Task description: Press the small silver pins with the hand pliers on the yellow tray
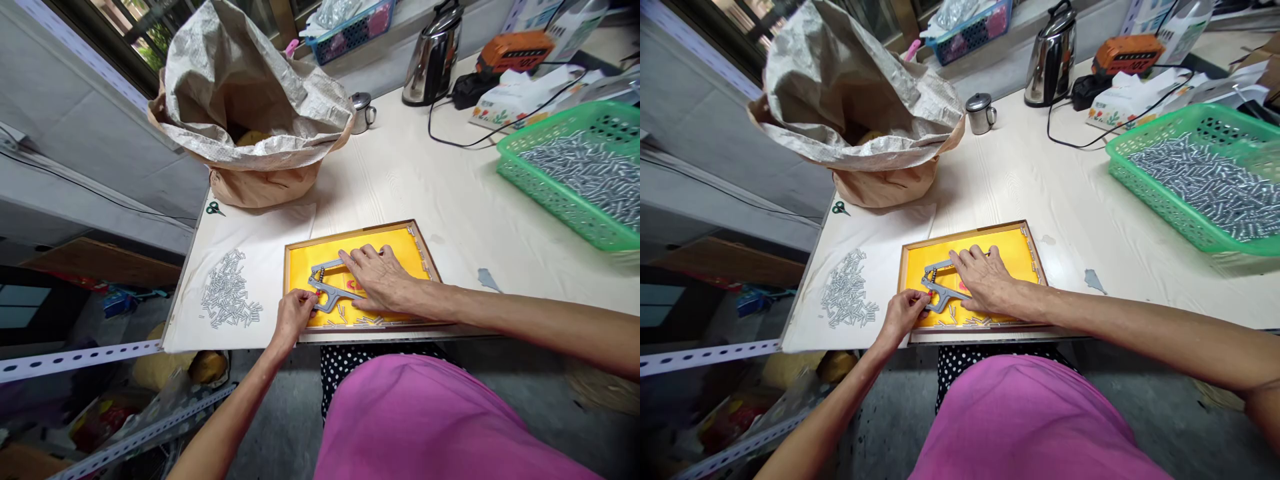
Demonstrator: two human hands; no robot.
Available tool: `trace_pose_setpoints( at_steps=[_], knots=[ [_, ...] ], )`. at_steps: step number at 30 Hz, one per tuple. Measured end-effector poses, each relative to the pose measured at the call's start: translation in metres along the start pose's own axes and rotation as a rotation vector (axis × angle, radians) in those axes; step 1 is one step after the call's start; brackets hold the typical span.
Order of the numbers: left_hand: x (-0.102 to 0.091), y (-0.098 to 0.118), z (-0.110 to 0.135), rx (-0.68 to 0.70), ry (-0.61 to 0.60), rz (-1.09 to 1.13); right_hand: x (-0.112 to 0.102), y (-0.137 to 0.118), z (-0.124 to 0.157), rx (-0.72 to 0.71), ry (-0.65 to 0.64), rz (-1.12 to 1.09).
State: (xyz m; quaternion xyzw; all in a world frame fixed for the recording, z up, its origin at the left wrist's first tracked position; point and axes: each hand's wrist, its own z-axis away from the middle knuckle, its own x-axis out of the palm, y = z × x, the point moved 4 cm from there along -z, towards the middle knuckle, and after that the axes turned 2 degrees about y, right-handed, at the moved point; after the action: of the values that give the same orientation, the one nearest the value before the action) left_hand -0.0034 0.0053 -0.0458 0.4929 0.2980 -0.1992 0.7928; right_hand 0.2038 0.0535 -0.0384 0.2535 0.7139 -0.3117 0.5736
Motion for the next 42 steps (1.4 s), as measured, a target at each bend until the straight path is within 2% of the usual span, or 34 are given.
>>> trace_pose_setpoints(
  at_steps=[5,10,16,21,27,33,42],
  knots=[
    [0.002,-0.007,-0.002,-0.076,-0.014,0.119,-0.004,0.0,-0.001,-0.02,0.019,-0.015],
    [0.003,-0.015,-0.004,-0.093,-0.031,0.215,-0.013,0.0,-0.003,-0.035,0.066,-0.061],
    [0.001,-0.015,-0.004,-0.079,-0.045,0.21,-0.007,0.011,-0.014,0.056,0.063,-0.11],
    [0.002,-0.018,-0.005,-0.08,-0.047,0.224,-0.008,0.009,-0.01,-0.021,0.09,-0.137],
    [0.003,-0.02,-0.006,-0.086,-0.044,0.206,-0.012,0.001,-0.005,-0.058,0.03,-0.093],
    [0.003,-0.022,-0.005,-0.109,-0.044,0.212,-0.015,-0.004,-0.005,-0.045,0.015,-0.068],
    [0.004,-0.021,-0.004,-0.078,-0.026,0.185,-0.006,-0.006,0.001,0.015,0.031,-0.06]
  ],
)
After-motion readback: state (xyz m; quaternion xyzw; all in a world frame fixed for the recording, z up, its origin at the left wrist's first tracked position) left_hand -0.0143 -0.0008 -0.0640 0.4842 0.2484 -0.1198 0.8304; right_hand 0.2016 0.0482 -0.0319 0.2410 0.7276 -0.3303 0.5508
